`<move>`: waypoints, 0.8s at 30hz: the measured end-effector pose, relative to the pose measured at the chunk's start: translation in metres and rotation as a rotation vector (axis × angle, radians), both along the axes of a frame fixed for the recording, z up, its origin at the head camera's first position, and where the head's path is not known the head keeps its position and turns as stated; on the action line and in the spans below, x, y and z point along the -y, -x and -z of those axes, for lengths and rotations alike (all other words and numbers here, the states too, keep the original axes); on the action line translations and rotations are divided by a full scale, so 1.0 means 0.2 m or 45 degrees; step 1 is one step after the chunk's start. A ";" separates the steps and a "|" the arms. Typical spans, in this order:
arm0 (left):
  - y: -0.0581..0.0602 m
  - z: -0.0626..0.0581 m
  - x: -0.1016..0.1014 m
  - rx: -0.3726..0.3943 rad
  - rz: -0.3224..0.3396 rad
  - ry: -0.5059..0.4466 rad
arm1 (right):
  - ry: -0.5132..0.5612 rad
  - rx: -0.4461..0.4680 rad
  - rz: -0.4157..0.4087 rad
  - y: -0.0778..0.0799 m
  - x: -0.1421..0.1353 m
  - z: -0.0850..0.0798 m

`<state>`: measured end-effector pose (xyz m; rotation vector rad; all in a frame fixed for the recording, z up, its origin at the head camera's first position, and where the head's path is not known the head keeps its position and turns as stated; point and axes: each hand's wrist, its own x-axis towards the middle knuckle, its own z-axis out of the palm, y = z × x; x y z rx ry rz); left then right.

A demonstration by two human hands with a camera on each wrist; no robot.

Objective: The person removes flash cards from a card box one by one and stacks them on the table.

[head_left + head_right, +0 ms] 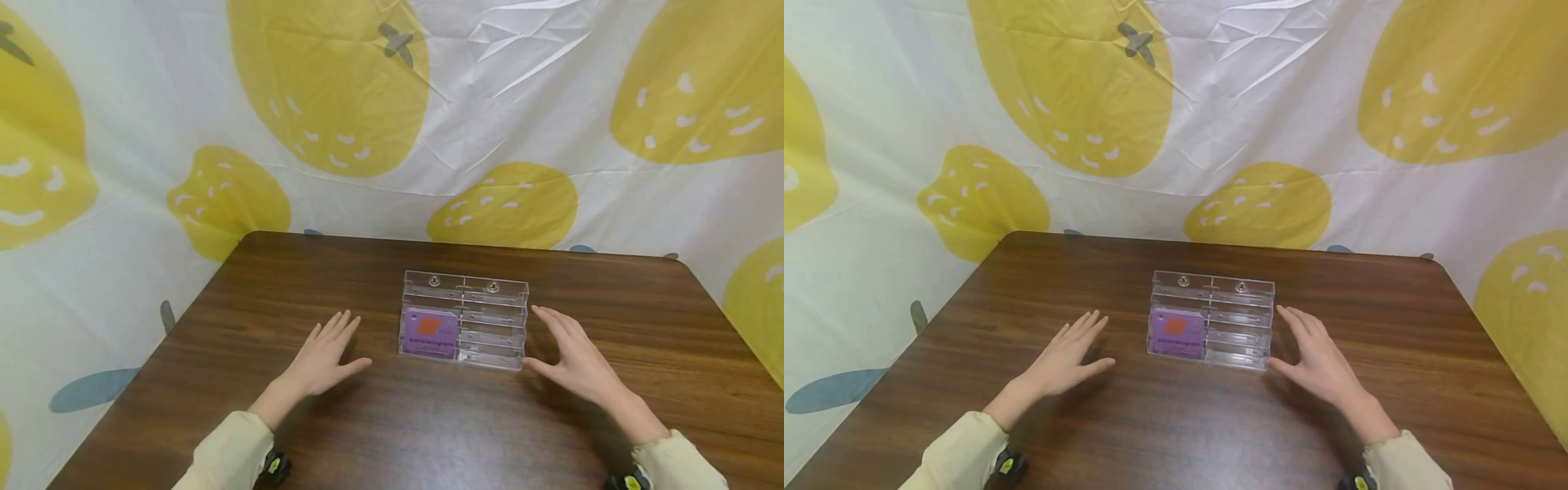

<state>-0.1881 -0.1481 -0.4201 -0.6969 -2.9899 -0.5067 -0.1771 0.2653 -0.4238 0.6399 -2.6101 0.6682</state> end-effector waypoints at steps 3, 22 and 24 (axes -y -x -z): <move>0.00 0.00 -0.02 0.006 0.014 -0.007 | -0.001 0.015 -0.009 0.00 0.01 0.01; 0.07 -0.01 -0.16 -0.061 0.089 -0.283 | -0.046 -0.025 -0.055 0.02 0.03 0.01; 0.08 -0.01 -0.18 -0.046 0.076 -0.331 | -0.044 -0.031 -0.057 0.02 0.04 0.01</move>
